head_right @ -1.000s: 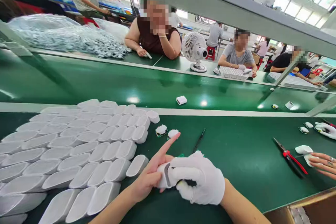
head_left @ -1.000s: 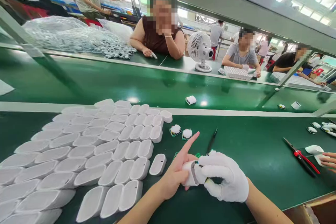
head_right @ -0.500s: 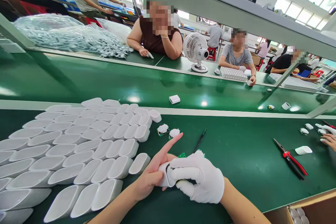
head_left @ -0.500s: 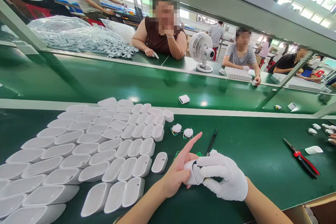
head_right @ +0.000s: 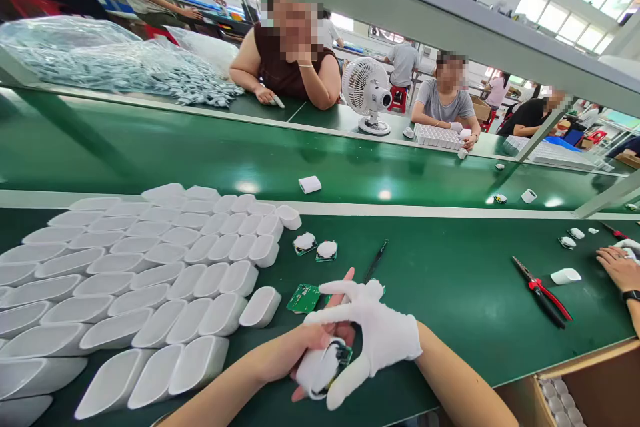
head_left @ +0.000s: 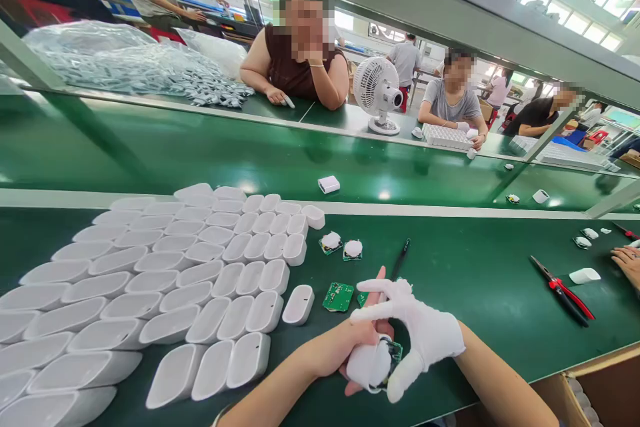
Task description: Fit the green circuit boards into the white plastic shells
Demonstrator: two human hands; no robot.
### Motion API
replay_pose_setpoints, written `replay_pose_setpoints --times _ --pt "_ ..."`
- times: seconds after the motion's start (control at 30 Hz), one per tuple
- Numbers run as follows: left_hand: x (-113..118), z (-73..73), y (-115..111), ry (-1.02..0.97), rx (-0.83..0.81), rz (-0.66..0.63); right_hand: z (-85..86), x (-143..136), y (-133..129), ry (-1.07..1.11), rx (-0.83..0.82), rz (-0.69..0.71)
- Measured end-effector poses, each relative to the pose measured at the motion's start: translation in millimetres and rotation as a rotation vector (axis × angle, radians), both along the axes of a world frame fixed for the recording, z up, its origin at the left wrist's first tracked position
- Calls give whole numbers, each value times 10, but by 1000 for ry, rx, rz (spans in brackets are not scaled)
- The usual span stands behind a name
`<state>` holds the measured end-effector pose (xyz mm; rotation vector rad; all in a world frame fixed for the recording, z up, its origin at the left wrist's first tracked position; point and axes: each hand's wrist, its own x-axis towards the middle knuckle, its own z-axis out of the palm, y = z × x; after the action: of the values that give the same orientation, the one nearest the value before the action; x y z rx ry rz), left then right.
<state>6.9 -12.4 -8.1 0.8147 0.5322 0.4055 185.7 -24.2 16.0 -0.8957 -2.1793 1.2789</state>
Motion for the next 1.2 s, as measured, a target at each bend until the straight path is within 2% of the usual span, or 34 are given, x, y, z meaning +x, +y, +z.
replay_pose_setpoints --times 0.07,0.13,0.27,0.33,0.43,0.53,0.6,0.67,0.83,0.93,1.07,1.13,1.2 --pt "16 -12 17 21 -60 -29 -2 -11 17 9 -30 -37" --pt "25 -10 49 44 -123 5 -3 -29 18 106 -63 -112" --pt "46 25 69 55 -273 112 2 -80 0 335 -351 -168" --pt "63 37 62 5 -306 168 -11 -97 -5 413 -424 -254" --pt "92 29 66 -59 -120 200 -62 -104 1 510 -313 -427" --pt "107 18 90 -41 134 341 -111 -105 15 537 -151 -612" --pt "108 25 107 -12 189 416 -125 -112 24 511 -80 -693" --pt "113 39 117 10 178 427 -129 -122 32 494 -68 -702" --pt "172 49 95 92 125 417 -130 -129 51 490 -165 -674" --pt "189 28 74 147 127 519 -131 -114 56 447 -258 -660" --pt "163 -6 75 170 134 676 -130 -70 40 503 -363 -501" --pt "148 -15 78 158 140 677 -113 -48 24 464 -273 -486" --pt "139 -19 77 139 153 654 -79 -34 9 366 -86 -493"
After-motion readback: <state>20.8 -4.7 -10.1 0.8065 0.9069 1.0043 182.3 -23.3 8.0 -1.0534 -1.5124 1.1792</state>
